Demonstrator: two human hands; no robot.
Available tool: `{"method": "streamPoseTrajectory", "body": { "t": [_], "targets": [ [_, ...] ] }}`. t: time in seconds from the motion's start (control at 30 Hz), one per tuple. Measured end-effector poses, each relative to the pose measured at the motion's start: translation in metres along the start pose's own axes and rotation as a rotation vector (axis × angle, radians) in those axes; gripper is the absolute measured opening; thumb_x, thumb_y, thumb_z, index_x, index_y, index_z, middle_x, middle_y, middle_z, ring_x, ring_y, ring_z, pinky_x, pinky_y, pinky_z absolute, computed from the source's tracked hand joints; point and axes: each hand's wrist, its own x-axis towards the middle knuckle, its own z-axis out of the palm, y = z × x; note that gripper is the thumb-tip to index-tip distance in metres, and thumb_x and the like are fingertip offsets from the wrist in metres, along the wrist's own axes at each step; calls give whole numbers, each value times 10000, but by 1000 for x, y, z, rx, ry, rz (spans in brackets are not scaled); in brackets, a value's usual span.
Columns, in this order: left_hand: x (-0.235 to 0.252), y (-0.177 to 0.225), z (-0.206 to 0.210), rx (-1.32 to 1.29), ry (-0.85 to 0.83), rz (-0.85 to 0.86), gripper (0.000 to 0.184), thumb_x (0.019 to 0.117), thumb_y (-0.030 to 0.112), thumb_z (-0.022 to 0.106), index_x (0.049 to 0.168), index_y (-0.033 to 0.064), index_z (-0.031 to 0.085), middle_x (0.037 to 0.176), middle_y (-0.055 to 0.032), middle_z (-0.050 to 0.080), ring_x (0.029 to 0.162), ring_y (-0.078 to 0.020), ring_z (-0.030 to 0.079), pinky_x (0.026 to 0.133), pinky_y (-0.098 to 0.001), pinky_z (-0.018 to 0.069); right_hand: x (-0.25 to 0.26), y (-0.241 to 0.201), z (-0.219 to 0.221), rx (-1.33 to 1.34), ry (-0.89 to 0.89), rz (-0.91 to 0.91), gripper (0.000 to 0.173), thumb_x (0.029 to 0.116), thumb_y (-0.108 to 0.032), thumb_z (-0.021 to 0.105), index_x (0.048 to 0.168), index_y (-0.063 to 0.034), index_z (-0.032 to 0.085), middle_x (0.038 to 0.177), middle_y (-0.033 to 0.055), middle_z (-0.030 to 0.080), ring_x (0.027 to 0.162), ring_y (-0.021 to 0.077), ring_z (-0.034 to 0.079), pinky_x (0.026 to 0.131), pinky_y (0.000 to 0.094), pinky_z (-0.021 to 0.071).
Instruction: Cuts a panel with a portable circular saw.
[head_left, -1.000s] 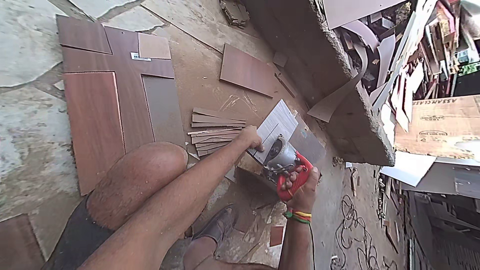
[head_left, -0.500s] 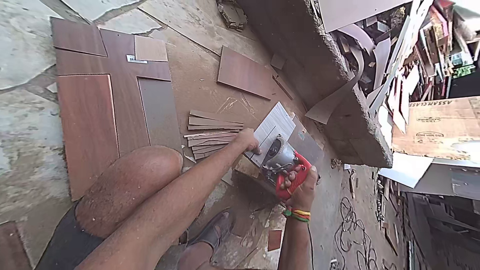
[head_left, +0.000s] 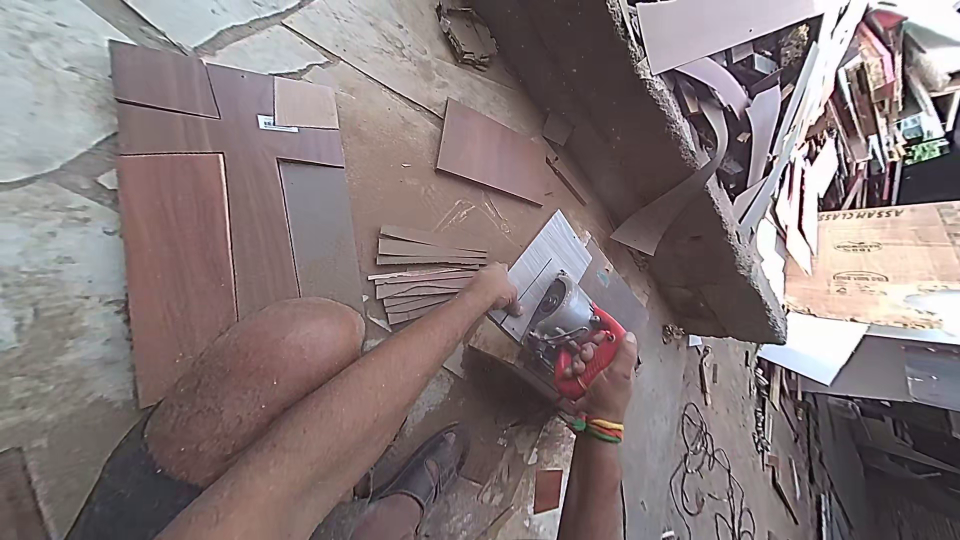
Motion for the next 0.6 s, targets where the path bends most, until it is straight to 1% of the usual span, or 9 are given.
{"method": "streamPoseTrajectory", "body": {
  "t": [0.13,0.47,0.6],
  "targets": [
    [-2,2,-1,-4,3,-9,832,738,257,932,1418,15,517,1367,-228,592,1270,-372,593,1027,-568,503,4,-1,2,-6,10,-1,641,1103,-552,152,896,-84,538,508,-6,528,359,115,528,342,303,500],
    [2,0,0,-20,-7,-16,820,733,250,933,1407,19,527,1353,-224,603,1254,-363,605,1021,-565,508,11,-4,6,-20,23,2,660,1105,-544,141,866,-80,544,490,0,510,350,124,516,334,325,496],
    [1,0,-1,-14,-4,-12,830,732,255,935,1413,15,525,1348,-229,605,1255,-366,604,1019,-567,507,14,-5,7,-14,14,0,655,1106,-544,132,882,-81,538,490,-3,514,350,118,519,338,305,493]
  ]
}}
